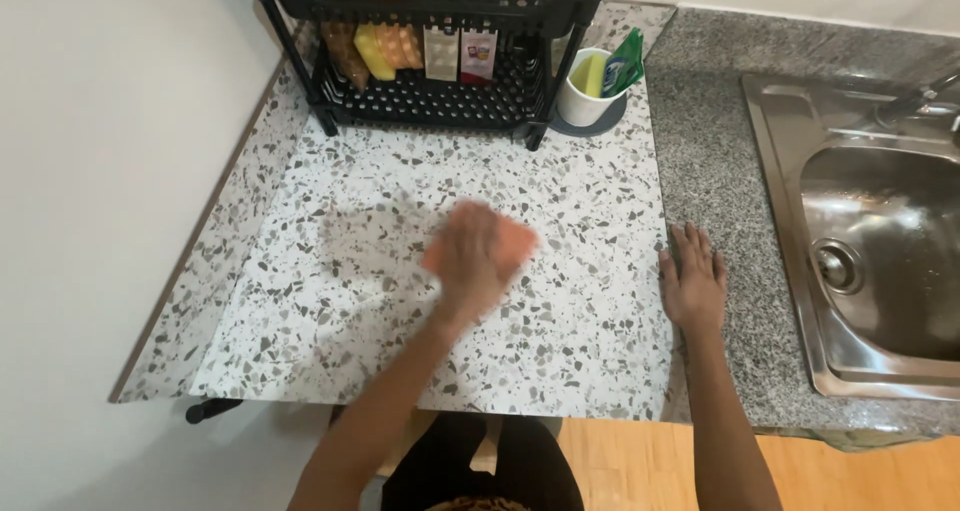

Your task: The person wipes a speckled kitchen countertop and the area around a stainless steel sink using an orange cloth. They repeatedly wipe the surface, rinse the cloth under the tap, and continue wiping the countertop and sink edges.

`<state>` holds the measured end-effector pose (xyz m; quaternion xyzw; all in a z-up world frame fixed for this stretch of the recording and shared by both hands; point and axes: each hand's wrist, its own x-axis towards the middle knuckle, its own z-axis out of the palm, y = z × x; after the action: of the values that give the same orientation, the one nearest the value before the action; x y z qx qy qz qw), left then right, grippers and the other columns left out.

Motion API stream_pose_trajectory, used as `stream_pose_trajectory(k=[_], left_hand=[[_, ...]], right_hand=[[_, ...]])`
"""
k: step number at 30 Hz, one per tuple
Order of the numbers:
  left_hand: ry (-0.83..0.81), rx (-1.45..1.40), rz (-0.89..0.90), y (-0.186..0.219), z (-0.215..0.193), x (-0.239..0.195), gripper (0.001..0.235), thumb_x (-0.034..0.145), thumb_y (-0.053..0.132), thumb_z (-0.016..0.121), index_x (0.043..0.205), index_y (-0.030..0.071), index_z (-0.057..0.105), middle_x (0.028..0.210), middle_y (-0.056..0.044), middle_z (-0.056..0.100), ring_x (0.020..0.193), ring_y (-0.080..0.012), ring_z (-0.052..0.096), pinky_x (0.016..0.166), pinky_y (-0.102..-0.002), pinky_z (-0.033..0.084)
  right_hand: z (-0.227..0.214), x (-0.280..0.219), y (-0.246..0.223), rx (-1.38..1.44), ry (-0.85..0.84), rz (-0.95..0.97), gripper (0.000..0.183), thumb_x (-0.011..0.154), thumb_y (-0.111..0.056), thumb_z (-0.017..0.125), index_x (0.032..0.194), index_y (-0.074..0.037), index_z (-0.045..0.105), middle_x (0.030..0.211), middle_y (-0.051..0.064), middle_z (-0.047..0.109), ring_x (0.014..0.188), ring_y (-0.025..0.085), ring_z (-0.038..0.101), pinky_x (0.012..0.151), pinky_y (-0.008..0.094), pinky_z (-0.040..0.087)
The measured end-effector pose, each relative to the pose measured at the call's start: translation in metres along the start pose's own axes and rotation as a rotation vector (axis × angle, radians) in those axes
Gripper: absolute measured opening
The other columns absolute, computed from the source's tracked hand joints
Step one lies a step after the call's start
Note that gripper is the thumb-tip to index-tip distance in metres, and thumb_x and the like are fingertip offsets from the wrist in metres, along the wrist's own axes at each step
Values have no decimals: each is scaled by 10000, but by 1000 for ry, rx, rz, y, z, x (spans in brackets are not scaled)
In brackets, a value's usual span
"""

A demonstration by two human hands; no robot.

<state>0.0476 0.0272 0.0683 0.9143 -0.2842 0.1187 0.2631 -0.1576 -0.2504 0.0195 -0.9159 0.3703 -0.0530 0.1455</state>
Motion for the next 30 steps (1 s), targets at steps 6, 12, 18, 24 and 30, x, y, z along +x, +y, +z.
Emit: stream_pose_trajectory(k=[6, 12, 18, 24, 30], left_hand=[[-309, 68, 458, -26, -25, -96, 991, 910, 775, 444, 1586, 61, 323, 1667, -219, 236, 1537, -424, 174, 1181, -653, 147], [-747, -30, -778, -20, -125, 22, 276, 808, 92, 544, 560, 155, 441, 513, 85, 369, 465, -62, 358, 418, -205, 274], [86, 238, -9, -154, 35, 36, 1023, 907, 808, 464, 1574, 33, 413, 1574, -278, 430, 1489, -484, 308, 1157, -711, 146], [398, 389, 118, -56, 46, 41, 872, 824, 713, 647, 1331, 4, 628, 1281, -319, 593, 1209, -483, 571, 1040, -671, 394], [-424, 178, 294, -1, 92, -88, 922, 966, 685, 406, 1598, 34, 247, 1658, -260, 229, 1544, -444, 131, 1234, -646, 55]], right_hand=[[-4, -3, -8, 40, 11, 16, 620, 1088, -588, 223, 1611, -265, 308, 1708, 5, 232, 1581, 198, 134, 1282, 478, 63], [-7, -3, -9, 22, 5, 31, 604, 1083, -575, 238, 1607, -283, 308, 1707, -17, 231, 1581, 181, 131, 1286, 478, 60], [-6, -2, -10, 93, 31, 36, 600, 1096, -557, 261, 1605, -248, 340, 1698, 20, 259, 1580, 199, 146, 1284, 464, 40], [2, 0, -1, 73, 65, 2, 615, 1091, -587, 255, 1599, -254, 352, 1694, 27, 273, 1577, 203, 157, 1285, 470, 41], [4, 2, 3, 31, 11, -17, 641, 1091, -611, 204, 1624, -263, 278, 1713, 31, 209, 1580, 209, 122, 1282, 460, 27]])
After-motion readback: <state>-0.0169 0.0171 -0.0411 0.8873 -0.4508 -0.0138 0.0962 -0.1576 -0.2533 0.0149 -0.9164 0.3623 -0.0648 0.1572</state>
